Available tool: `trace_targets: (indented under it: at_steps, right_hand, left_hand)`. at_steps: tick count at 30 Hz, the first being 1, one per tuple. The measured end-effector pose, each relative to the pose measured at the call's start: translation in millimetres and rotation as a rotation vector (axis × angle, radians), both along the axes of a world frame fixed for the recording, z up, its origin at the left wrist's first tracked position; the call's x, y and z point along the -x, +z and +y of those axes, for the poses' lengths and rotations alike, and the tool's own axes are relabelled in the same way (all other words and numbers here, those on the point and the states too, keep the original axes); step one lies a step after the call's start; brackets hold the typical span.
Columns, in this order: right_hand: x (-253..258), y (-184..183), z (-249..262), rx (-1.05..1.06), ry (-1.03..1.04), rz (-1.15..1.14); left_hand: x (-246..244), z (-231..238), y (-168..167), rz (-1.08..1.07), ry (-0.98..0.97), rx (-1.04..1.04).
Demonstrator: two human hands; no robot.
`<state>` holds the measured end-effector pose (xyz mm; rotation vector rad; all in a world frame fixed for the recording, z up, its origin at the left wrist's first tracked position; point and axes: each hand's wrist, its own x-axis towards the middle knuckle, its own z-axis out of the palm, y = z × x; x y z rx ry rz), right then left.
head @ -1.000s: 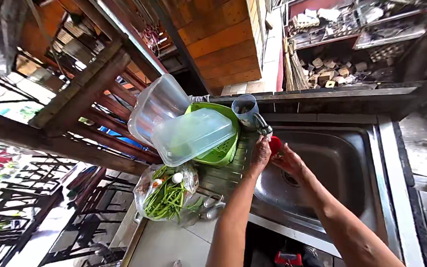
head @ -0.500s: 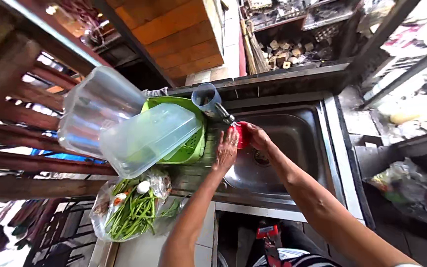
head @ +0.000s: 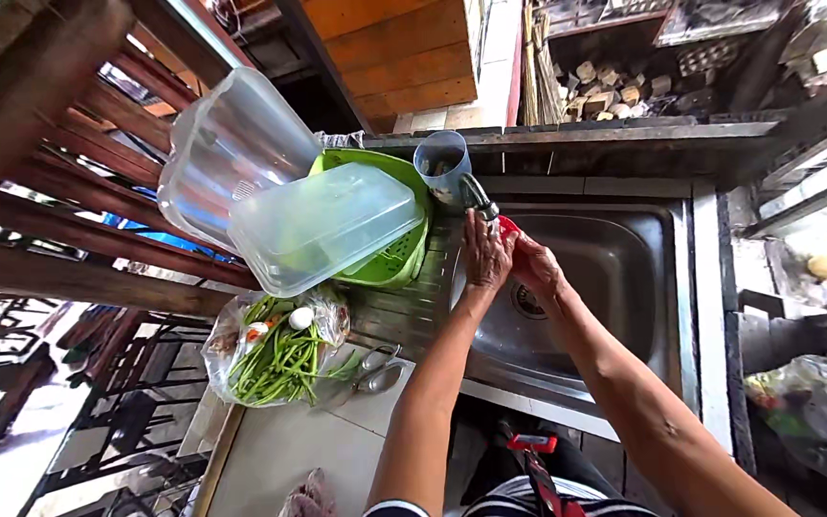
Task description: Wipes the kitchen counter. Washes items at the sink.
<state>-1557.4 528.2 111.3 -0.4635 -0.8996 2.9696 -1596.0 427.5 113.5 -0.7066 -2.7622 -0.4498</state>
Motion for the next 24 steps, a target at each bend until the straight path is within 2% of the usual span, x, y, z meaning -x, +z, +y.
trace_targets:
  at_steps: [2,3,4,6,8,10,11,13,14,15,17,19,22,24]
  right_hand:
    - [1,7,2,0.018,-0.034,-0.045]
    - [2,8,3,0.013,-0.029,-0.065]
    - [4,8,4,0.006,-0.021,-0.076]
    - [11,10,5,-0.019,0.011,-0.067]
    - [19,12,8,-0.095,0.079,-0.058]
    - [24,20,16,-0.197,0.139,-0.101]
    - [24,19,24,-0.218,0.184,-0.105]
    - [21,17,35,-0.224,0.248,-0.12]
    - [18,15,34,-0.209,0.24,-0.144]
    - [15,14,29,-0.195,0.207,-0.172]
    - [7,3,12,-0.169,0.15,-0.172]
    - [-3,-10,-7,-0.131,0.125,-0.187]
    - [-15,-28,-27,0.083,0.055,-0.144]
    - [-18,-32,-28,0.117,0.009,-0.089]
  left_hand:
    - [-2,-2,-6,0.096,-0.173,0.062]
    - [1,-7,1,0.056,-0.241,0.1]
    - [5,-10,10,0.005,-0.254,0.114]
    - [11,-11,23,-0.041,-0.16,0.115]
    - [5,-8,25,-0.07,-0.082,0.12]
    - [-12,-13,25,-0.1,-0.179,0.152]
    - [-20,-19,25,-0.061,-0.26,0.19]
    - [-23,-33,15,0.212,-0.428,0.164]
    - [-21,-37,14,0.277,-0.491,0.102]
    - [-20,-38,16,0.24,-0.517,0.046]
    - [-18,-34,26,-0.045,-0.467,-0.075]
    - [-11,-28,35,-0.282,-0.329,-0.218]
    - [0,-23,27,-0.349,-0.104,-0.31]
    - [-1,-18,10,-0.292,-0.035,-0.136]
